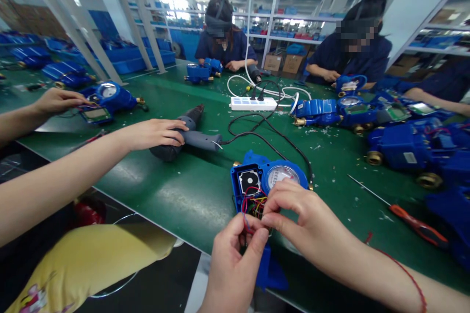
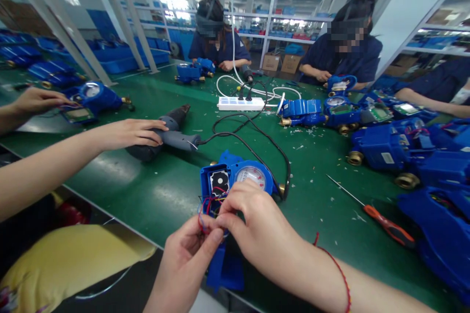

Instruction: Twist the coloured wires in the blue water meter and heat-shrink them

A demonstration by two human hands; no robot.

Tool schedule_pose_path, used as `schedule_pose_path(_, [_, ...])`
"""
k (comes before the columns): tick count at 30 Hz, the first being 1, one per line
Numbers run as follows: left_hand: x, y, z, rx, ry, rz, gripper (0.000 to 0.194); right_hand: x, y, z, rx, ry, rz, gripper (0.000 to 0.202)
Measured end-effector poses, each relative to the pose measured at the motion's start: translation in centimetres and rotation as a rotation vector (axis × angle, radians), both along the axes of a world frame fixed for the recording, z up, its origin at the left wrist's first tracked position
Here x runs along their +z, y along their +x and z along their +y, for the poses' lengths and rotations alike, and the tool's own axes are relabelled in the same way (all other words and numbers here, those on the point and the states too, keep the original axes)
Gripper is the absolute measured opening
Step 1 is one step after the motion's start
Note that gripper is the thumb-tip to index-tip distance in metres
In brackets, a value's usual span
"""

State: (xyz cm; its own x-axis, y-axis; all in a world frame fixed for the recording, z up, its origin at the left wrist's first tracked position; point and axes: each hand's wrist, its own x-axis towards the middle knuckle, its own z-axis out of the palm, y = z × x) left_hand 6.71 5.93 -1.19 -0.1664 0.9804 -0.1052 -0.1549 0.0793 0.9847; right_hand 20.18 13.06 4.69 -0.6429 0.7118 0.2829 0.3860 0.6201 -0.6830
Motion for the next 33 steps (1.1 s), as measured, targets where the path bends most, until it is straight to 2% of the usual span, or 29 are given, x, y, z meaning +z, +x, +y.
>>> schedule_pose_path(3, [0.2,0.1,0.1,0.007,-0.015,-0.011,0.020,0.1,0.0,0.3,0.046,0.150,-0.017,0.022])
schedule_pose_path(6, [0.4,0.1,0.1,0.004,-0.022,-0.009,0.019,0.7,0.2,0.8,0.072,0.208,-0.020,0.023])
schedule_pose_path(11, [0.0,0.0,-0.4,-0.015,-0.034,0.009,0.019,2.3,1.1,2.2,-0.070,0.381,-0.011,0.022])
schedule_pose_path(13, [-0.2,0.0,-0.6,-0.013,-0.028,0.010,0.019,2.4,1.1,2.0,-0.063,0.347,-0.034,0.022])
schedule_pose_path(17, [-0.2,0.1,-0.7,-0.023,0.006,-0.002,0.021,1.2,0.5,0.7,0.040,0.044,-0.080,0.020])
schedule_pose_path(19, [-0.2,0.1,-0.6,-0.038,0.013,-0.025,0.022,0.5,0.1,0.2,0.063,-0.012,-0.064,0.016])
schedule_pose_path(27, [-0.1,0.0,-0.4,-0.056,-0.028,-0.059,0.025,-0.3,0.1,0.7,0.171,0.191,-0.013,0.023])
schedule_pose_path(30, [0.3,0.1,-0.3,-0.028,-0.032,-0.084,0.026,-0.2,-0.1,0.8,0.178,0.253,-0.006,0.024])
schedule_pose_path(33, [0.4,0.2,-0.3,-0.019,-0.034,-0.079,0.025,0.5,-0.1,1.4,0.130,0.344,-0.004,0.025])
